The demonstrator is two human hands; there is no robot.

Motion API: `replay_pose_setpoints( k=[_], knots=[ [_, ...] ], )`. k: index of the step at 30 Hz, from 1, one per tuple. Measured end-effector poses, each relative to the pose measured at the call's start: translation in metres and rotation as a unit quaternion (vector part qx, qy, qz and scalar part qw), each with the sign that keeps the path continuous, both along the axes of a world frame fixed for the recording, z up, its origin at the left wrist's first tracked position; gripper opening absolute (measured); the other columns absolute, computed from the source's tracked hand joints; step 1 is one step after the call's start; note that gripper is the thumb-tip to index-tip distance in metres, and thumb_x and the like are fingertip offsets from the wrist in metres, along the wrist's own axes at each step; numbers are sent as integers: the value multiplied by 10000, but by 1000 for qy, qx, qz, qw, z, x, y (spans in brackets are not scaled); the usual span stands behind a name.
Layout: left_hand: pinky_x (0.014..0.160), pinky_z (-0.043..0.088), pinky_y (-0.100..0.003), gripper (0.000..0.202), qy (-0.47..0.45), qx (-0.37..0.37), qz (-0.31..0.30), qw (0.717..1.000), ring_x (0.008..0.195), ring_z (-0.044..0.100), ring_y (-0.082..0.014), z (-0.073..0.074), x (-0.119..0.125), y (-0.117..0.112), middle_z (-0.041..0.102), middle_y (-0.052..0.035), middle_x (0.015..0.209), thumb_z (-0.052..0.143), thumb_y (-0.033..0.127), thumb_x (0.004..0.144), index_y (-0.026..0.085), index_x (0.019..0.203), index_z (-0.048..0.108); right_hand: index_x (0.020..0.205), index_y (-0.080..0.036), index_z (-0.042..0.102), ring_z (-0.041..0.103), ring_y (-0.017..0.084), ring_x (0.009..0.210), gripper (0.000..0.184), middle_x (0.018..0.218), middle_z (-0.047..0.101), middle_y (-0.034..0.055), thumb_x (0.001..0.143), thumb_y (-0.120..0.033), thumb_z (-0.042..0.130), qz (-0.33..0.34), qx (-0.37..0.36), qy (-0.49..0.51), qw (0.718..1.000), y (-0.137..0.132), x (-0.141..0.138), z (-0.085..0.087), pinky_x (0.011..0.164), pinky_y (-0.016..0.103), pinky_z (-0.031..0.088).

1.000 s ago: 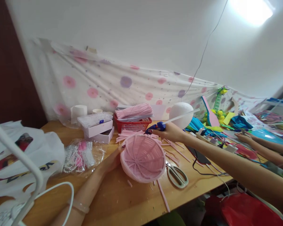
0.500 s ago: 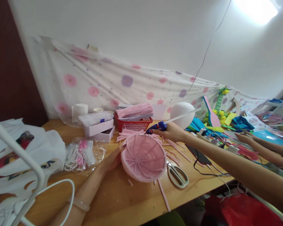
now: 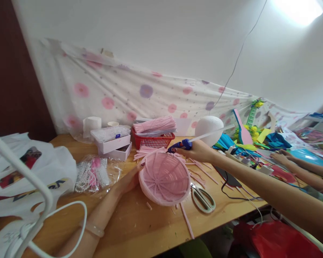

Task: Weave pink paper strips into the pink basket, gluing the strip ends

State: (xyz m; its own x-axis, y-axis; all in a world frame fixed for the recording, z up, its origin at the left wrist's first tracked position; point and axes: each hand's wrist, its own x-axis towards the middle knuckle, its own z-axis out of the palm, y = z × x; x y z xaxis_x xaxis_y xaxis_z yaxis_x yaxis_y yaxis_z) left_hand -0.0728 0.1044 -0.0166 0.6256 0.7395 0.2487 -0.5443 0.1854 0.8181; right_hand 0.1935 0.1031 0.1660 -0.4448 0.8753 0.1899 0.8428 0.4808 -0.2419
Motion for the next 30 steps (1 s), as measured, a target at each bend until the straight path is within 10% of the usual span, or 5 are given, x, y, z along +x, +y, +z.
replay_pose_setpoints(
  k=[20, 30],
  knots=[
    [1321, 225, -539, 793, -5, 11, -6, 1000, 1525, 478, -373, -10, 1, 4, 626, -159, 1535, 682, 668, 912, 230, 1559, 543, 763, -277, 824, 642, 197, 664, 266, 719, 763, 34, 817, -525, 743, -17, -7, -15, 1000, -20, -19, -9, 606, 289, 371],
    [1329, 197, -546, 798, -2, 4, -22, 1000, 1554, 433, -371, -12, -4, 5, 581, -161, 1577, 669, 682, 917, 255, 1576, 523, 800, -199, 703, 628, 167, 617, 799, 744, 726, 91, 756, -966, 484, -122, -73, 286, 948, -5, 49, -24, 516, 264, 472]
  ],
)
